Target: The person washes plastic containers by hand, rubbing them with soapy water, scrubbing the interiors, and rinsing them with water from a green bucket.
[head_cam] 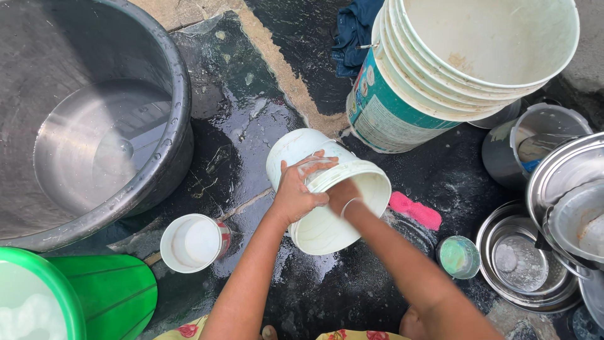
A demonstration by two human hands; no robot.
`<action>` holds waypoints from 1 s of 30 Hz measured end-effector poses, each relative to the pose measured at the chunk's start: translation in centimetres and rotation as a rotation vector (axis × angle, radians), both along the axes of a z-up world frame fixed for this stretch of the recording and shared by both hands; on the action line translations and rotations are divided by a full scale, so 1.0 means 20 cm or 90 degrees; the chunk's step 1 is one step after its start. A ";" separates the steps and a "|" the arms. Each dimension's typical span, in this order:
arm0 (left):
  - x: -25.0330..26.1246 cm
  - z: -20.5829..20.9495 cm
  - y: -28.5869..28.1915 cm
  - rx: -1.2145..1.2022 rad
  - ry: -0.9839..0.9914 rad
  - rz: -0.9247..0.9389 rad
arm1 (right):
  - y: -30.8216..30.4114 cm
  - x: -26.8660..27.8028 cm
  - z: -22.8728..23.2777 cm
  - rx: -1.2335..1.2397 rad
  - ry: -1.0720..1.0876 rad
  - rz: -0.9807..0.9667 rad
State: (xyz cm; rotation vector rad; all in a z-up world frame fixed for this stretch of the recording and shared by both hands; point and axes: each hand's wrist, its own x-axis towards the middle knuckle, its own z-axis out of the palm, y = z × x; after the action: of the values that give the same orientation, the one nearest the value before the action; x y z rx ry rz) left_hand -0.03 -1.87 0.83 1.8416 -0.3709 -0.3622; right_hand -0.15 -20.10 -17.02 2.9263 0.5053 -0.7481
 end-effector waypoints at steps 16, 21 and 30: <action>0.01 0.02 -0.02 0.005 -0.038 0.062 | -0.21 -0.55 0.48 0.097 0.016 0.133; -0.01 0.03 -0.02 -0.010 -0.007 0.064 | -0.43 -0.34 0.53 -0.058 -0.261 0.257; 0.01 -0.06 0.05 -0.107 -0.004 0.122 | 0.57 -0.75 0.37 0.723 -0.137 -0.350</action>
State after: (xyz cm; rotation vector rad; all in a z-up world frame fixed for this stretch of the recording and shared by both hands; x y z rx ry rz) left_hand 0.25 -0.95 -0.40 1.6969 -0.2206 -0.1873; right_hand -15.12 -8.72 -9.58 4.2335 0.0627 -0.1111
